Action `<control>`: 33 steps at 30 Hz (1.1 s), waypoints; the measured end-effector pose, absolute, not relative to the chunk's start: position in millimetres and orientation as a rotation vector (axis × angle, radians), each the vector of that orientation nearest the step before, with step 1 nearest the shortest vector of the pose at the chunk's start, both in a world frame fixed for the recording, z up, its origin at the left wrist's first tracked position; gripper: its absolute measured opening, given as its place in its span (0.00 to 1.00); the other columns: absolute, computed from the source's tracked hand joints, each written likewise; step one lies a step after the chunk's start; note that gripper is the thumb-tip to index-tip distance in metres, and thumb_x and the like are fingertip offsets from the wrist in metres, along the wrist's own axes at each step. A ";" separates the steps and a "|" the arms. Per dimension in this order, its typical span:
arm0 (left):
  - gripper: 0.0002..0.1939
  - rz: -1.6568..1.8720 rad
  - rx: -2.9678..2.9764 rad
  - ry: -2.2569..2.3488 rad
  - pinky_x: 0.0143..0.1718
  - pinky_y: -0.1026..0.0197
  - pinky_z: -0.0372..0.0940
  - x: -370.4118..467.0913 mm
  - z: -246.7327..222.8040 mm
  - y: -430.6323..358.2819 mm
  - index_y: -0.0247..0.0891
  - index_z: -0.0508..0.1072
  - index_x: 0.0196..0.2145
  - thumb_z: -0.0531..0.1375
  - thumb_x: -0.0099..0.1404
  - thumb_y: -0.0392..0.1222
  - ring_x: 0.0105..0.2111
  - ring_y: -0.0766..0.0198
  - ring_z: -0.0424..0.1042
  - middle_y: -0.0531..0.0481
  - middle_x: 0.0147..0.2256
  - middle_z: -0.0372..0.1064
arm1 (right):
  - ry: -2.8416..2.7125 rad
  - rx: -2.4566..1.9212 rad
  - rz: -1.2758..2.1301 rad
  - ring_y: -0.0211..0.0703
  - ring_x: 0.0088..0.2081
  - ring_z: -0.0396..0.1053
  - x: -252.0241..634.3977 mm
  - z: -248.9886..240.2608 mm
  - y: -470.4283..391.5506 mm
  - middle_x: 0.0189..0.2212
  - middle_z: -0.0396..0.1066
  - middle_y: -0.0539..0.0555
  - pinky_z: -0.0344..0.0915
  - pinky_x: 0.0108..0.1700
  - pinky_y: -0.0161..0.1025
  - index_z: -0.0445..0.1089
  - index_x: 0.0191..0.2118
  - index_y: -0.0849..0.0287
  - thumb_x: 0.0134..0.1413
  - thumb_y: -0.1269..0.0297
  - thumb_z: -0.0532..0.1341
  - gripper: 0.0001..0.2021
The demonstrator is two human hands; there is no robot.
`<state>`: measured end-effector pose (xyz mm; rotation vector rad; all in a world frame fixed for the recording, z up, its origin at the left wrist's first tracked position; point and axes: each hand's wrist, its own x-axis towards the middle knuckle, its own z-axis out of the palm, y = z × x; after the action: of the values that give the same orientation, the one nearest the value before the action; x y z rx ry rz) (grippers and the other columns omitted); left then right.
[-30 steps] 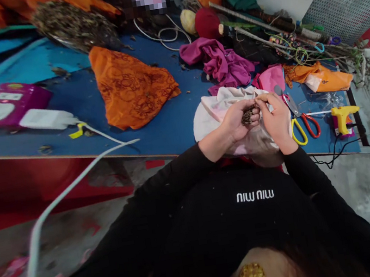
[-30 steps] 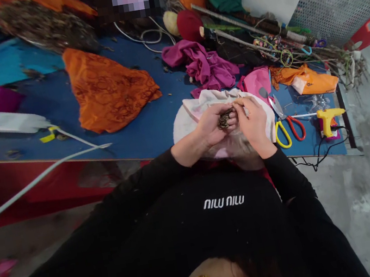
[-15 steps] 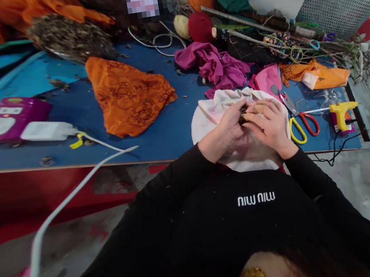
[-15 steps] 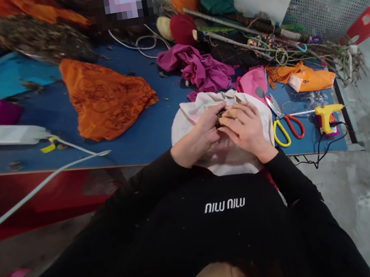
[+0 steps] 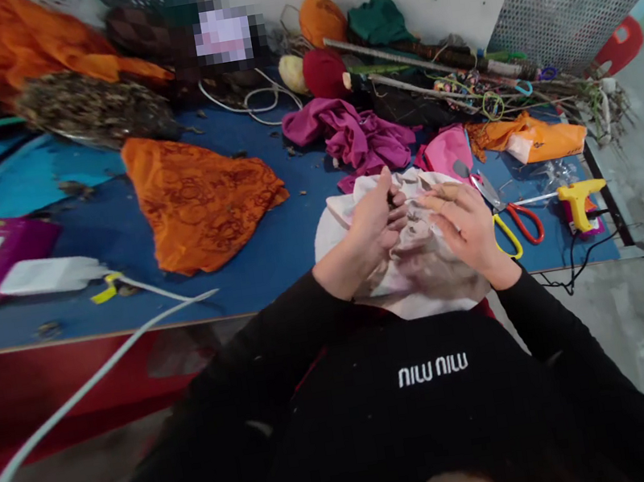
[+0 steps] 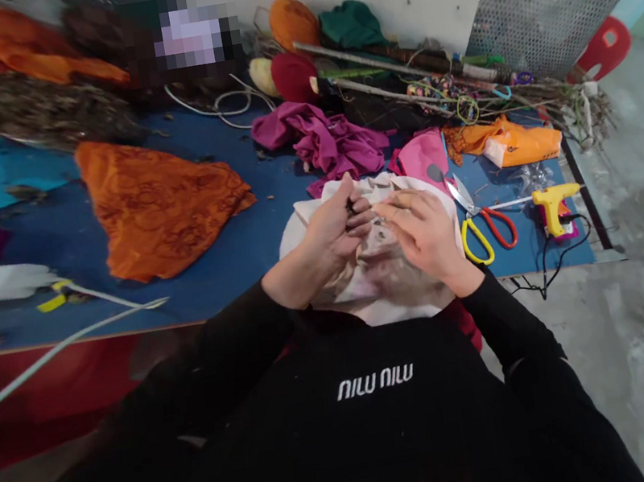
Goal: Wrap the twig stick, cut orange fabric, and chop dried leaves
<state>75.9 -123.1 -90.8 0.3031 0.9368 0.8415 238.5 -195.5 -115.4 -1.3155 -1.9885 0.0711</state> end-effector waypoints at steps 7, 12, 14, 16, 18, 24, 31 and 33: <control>0.12 0.986 0.665 1.077 0.14 0.71 0.41 48.3 -95.3 -81.3 0.33 0.76 0.34 0.60 0.76 0.39 0.13 0.77 0.47 0.58 0.21 0.60 | -1.849 -1.607 0.408 0.47 0.44 0.79 278.4 -103.3 -147.5 0.41 0.83 0.54 0.72 0.51 0.43 0.82 0.42 0.54 0.66 0.65 0.61 0.10; 0.12 1.016 1.770 1.481 0.42 0.63 0.69 55.6 -119.9 -39.6 0.37 0.83 0.49 0.60 0.74 0.40 0.40 0.60 0.79 0.44 0.42 0.83 | -2.070 -1.911 0.276 0.52 0.49 0.79 265.4 -96.7 -111.4 0.49 0.82 0.58 0.71 0.52 0.44 0.80 0.52 0.56 0.66 0.62 0.62 0.14; 0.17 0.639 2.205 1.572 0.50 0.58 0.69 61.3 -127.0 -23.5 0.41 0.81 0.57 0.60 0.75 0.45 0.51 0.51 0.80 0.41 0.51 0.82 | -2.155 -2.006 0.213 0.56 0.52 0.78 257.9 -99.0 -101.6 0.54 0.80 0.62 0.71 0.51 0.45 0.77 0.58 0.58 0.65 0.61 0.63 0.18; 0.20 0.330 2.387 1.595 0.50 0.55 0.68 61.7 -130.5 -9.7 0.43 0.77 0.61 0.59 0.76 0.46 0.53 0.47 0.80 0.38 0.52 0.82 | -2.215 -2.038 0.213 0.58 0.54 0.77 253.5 -105.7 -95.3 0.56 0.79 0.64 0.71 0.51 0.45 0.76 0.59 0.59 0.64 0.61 0.64 0.20; 0.21 0.240 2.435 1.591 0.50 0.54 0.68 55.4 -131.1 2.4 0.40 0.76 0.63 0.57 0.76 0.44 0.53 0.44 0.79 0.34 0.51 0.81 | -2.224 -2.040 0.235 0.58 0.54 0.77 252.8 -114.9 -92.1 0.54 0.80 0.65 0.71 0.51 0.46 0.76 0.57 0.59 0.63 0.64 0.63 0.18; 0.25 0.147 2.557 1.657 0.51 0.52 0.65 29.9 -132.9 41.9 0.32 0.72 0.64 0.47 0.76 0.35 0.52 0.44 0.78 0.27 0.49 0.79 | -2.175 -2.039 0.283 0.55 0.51 0.78 259.1 -132.3 -89.7 0.51 0.82 0.62 0.71 0.51 0.46 0.77 0.52 0.57 0.64 0.70 0.58 0.15; 0.29 0.099 2.594 1.708 0.52 0.50 0.65 32.9 -136.2 77.1 0.32 0.67 0.70 0.43 0.77 0.36 0.54 0.43 0.76 0.26 0.52 0.77 | -2.118 -1.988 0.346 0.52 0.48 0.77 263.6 -137.6 -88.1 0.49 0.82 0.60 0.69 0.50 0.44 0.77 0.50 0.57 0.63 0.69 0.59 0.13; 0.29 0.053 2.590 1.710 0.53 0.50 0.65 32.9 -129.5 77.9 0.31 0.69 0.69 0.43 0.77 0.35 0.56 0.42 0.76 0.26 0.53 0.77 | -2.113 -1.993 0.340 0.52 0.48 0.77 263.9 -138.9 -88.0 0.49 0.82 0.60 0.69 0.49 0.43 0.77 0.50 0.57 0.63 0.69 0.59 0.14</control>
<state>32.9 77.9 -129.5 2.5897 1.7101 0.0532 263.9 -88.0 -138.9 -1.9931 -2.1130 0.3403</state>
